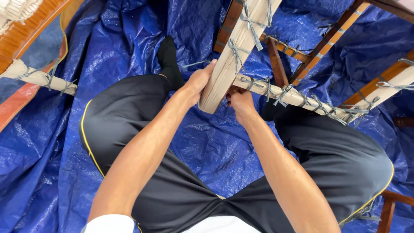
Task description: The person sits on a tarp-covered floor and ties gray plastic strips around the rails of wooden chair frames padded with corrugated cardboard, knotting each strip by hand and pulling it tight. They take new strips from a pile on the floor and at the end stack the padded cardboard panels together.
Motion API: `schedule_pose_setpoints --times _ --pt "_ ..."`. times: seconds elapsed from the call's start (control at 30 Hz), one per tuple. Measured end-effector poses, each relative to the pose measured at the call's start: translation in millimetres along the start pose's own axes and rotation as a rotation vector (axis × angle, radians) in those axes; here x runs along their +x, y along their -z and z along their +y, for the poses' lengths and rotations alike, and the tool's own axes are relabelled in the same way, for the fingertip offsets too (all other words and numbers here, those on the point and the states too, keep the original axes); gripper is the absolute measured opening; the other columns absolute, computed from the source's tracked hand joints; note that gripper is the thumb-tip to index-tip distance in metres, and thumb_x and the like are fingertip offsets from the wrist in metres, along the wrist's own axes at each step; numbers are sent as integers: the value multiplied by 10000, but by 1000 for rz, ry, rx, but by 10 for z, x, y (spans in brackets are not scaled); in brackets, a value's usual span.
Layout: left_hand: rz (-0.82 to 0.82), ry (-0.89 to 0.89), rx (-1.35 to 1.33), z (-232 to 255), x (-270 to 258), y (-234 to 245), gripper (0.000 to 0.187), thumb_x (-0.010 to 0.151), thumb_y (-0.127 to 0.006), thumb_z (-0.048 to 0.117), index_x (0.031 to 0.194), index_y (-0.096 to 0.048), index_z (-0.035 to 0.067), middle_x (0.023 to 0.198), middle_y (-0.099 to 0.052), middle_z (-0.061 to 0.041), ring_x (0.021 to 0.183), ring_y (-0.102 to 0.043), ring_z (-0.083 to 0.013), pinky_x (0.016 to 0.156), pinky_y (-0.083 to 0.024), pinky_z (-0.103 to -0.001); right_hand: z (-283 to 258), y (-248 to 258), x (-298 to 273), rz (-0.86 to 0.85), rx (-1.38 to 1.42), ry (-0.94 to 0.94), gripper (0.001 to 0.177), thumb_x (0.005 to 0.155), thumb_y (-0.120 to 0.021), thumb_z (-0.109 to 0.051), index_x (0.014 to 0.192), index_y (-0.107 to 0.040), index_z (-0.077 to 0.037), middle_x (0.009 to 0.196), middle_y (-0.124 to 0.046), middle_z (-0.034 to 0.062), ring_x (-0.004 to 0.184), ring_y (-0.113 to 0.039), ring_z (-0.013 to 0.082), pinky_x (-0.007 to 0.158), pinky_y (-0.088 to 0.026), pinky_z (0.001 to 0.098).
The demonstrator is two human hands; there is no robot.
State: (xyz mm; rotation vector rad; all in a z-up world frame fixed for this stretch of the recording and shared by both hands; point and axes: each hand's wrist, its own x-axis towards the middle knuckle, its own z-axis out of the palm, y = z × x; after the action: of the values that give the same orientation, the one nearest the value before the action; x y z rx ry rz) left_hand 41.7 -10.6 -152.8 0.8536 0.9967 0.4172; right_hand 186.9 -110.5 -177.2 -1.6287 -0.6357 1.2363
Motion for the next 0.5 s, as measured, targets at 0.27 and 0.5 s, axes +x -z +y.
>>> schedule_pose_setpoints --times 0.27,0.5 --pt "114 -469 -32 71 -134 -44 343 1051 -532 274 1147 -762 39 1005 -773 -32 893 -694 -100 795 -547 -259 -199 54 -311 -1 -163 78 180 997 -565 -153 1030 -695 -33 769 -595 2 645 -492 101 555 -403 288" --pt "371 -705 149 259 -705 -32 278 1026 -628 234 1127 -767 15 1005 -768 -42 898 -688 -101 802 -551 -267 -862 201 -939 -29 -755 279 276 1027 -518 -188 993 -740 -28 636 -611 171 596 -620 265 608 -483 423"
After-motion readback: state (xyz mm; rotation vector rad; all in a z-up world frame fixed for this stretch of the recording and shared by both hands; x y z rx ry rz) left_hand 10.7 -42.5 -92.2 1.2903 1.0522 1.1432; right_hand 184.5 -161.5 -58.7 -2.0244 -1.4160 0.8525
